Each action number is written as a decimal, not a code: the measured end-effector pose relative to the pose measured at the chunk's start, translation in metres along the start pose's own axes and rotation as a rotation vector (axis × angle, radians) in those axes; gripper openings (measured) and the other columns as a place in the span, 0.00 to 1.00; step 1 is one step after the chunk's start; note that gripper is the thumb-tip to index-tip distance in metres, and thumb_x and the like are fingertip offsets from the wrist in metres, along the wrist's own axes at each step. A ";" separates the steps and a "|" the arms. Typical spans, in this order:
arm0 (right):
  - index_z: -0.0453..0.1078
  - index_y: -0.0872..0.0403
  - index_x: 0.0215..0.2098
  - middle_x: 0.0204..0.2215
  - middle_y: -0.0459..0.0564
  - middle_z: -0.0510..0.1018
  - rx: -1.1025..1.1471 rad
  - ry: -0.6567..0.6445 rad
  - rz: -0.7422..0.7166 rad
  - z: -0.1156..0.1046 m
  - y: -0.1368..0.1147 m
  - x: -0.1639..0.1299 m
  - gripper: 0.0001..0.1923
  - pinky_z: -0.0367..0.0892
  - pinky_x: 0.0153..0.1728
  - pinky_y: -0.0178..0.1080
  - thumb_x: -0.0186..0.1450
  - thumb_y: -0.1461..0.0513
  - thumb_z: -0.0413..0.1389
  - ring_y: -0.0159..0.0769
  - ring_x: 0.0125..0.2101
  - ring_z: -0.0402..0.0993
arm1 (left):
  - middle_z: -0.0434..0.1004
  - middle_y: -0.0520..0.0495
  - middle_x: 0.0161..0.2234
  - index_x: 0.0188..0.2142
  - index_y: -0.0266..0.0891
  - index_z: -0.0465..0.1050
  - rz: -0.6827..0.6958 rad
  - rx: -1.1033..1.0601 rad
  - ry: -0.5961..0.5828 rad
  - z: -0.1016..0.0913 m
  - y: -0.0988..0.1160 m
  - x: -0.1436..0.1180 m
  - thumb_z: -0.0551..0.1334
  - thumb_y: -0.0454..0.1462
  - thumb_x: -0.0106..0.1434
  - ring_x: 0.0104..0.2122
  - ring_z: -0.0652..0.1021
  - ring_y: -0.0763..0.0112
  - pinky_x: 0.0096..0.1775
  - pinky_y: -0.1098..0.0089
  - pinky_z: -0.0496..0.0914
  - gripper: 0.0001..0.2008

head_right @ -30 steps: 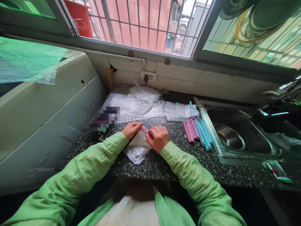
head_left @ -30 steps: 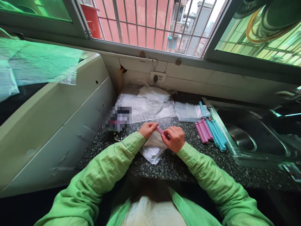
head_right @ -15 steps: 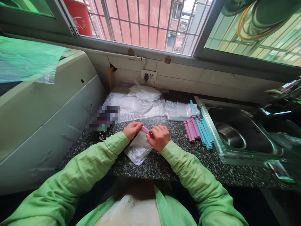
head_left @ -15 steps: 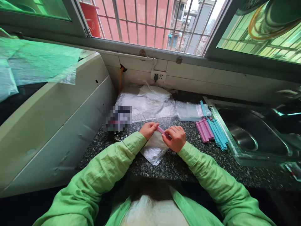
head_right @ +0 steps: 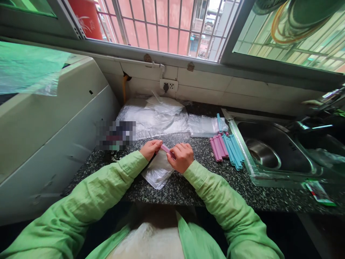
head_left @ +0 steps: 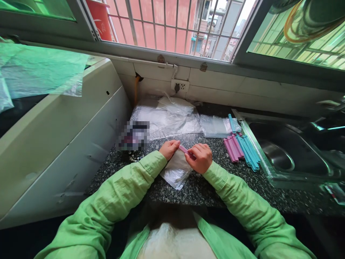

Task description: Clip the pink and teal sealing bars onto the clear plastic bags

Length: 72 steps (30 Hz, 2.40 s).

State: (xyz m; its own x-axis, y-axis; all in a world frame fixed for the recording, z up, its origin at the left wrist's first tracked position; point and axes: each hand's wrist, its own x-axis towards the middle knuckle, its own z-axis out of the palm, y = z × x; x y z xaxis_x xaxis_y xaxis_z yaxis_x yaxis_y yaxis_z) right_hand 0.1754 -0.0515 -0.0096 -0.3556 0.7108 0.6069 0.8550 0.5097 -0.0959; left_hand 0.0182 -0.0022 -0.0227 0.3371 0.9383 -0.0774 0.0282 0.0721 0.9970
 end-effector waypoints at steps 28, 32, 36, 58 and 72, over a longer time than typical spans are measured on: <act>0.67 0.53 0.24 0.21 0.45 0.72 0.030 0.098 -0.012 0.000 0.003 0.001 0.09 0.53 0.32 0.37 0.58 0.58 0.53 0.31 0.27 0.63 | 0.66 0.55 0.16 0.21 0.31 0.72 -0.128 -0.189 -0.245 -0.019 0.007 0.007 0.70 0.41 0.36 0.18 0.61 0.82 0.23 0.76 0.52 0.16; 0.68 0.53 0.26 0.23 0.45 0.73 0.022 0.076 -0.006 0.000 0.004 0.001 0.09 0.53 0.32 0.37 0.58 0.56 0.54 0.32 0.28 0.64 | 0.69 0.53 0.18 0.21 0.31 0.73 -0.103 -0.243 -0.209 -0.020 0.006 0.008 0.70 0.39 0.35 0.21 0.65 0.79 0.27 0.75 0.57 0.15; 0.68 0.53 0.26 0.23 0.45 0.73 -0.005 0.063 -0.004 -0.001 0.006 0.001 0.09 0.52 0.31 0.37 0.58 0.56 0.55 0.32 0.28 0.64 | 0.70 0.52 0.18 0.21 0.32 0.73 -0.082 -0.269 -0.124 -0.021 0.009 0.007 0.70 0.40 0.34 0.22 0.67 0.78 0.30 0.73 0.59 0.15; 0.67 0.54 0.26 0.22 0.46 0.72 0.101 0.165 0.051 -0.006 0.009 0.003 0.06 0.59 0.30 0.35 0.58 0.60 0.53 0.31 0.26 0.66 | 0.65 0.55 0.16 0.17 0.34 0.66 -0.107 -0.305 0.044 -0.022 0.008 0.010 0.69 0.40 0.33 0.20 0.66 0.78 0.26 0.73 0.59 0.15; 0.66 0.54 0.25 0.20 0.45 0.71 0.165 0.249 0.075 -0.009 0.013 0.004 0.06 0.60 0.28 0.35 0.58 0.60 0.54 0.31 0.24 0.65 | 0.63 0.56 0.15 0.17 0.34 0.64 -0.118 -0.400 0.153 -0.024 0.013 0.010 0.67 0.36 0.34 0.17 0.63 0.81 0.23 0.75 0.56 0.13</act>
State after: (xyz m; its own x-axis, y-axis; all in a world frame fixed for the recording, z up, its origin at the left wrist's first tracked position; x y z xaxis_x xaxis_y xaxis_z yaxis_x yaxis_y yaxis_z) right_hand 0.1887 -0.0467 -0.0011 -0.1727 0.6190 0.7662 0.7956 0.5463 -0.2620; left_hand -0.0010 0.0162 -0.0103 0.2094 0.9528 -0.2197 -0.3180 0.2788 0.9062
